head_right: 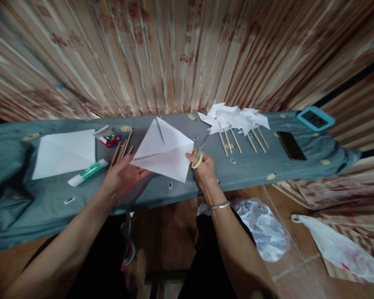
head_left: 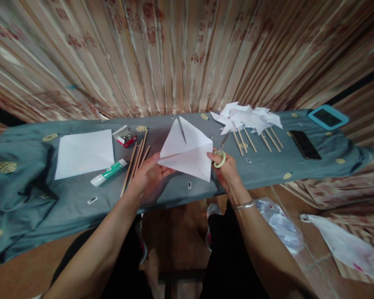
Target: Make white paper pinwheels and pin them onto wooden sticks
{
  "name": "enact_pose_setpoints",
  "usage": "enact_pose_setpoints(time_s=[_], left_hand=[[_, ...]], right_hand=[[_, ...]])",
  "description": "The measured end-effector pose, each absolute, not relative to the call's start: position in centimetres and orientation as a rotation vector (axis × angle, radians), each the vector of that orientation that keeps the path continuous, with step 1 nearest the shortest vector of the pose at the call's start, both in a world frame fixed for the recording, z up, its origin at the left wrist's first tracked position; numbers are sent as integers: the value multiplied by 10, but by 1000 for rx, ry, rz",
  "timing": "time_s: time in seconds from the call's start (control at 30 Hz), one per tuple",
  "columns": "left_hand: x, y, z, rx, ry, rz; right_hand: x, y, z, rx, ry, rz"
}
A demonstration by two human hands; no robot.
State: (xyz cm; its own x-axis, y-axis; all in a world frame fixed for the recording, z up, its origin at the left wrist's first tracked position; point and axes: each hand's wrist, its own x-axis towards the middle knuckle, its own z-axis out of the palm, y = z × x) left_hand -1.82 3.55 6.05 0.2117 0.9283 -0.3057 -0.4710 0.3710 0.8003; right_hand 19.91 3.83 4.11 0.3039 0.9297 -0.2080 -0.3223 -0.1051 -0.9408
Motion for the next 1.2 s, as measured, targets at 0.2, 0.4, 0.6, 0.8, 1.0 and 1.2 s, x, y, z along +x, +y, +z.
enact_pose_setpoints(time_s=[0.2, 0.4, 0.6, 0.8, 1.0, 1.2], left_hand=[[9, 26, 57, 505, 840, 1082], [13, 42, 55, 529, 1030, 1386], [-11, 59, 64, 615, 1014, 1568], [-20, 61, 63, 632, 983, 1603], [-13, 57, 62, 675, 928, 1552], [-8, 56, 58, 674, 929, 1537]], right_hand=[[185, 45, 39, -1220, -587, 1093], [169, 34, 44, -1257, -794, 1227], [169, 5, 49, -1172, -1084, 1669], [167, -11, 56, -1086, -1305, 1864], [168, -8, 52, -1051, -1328, 1869], [168, -7, 52, -1063, -1335, 1852]])
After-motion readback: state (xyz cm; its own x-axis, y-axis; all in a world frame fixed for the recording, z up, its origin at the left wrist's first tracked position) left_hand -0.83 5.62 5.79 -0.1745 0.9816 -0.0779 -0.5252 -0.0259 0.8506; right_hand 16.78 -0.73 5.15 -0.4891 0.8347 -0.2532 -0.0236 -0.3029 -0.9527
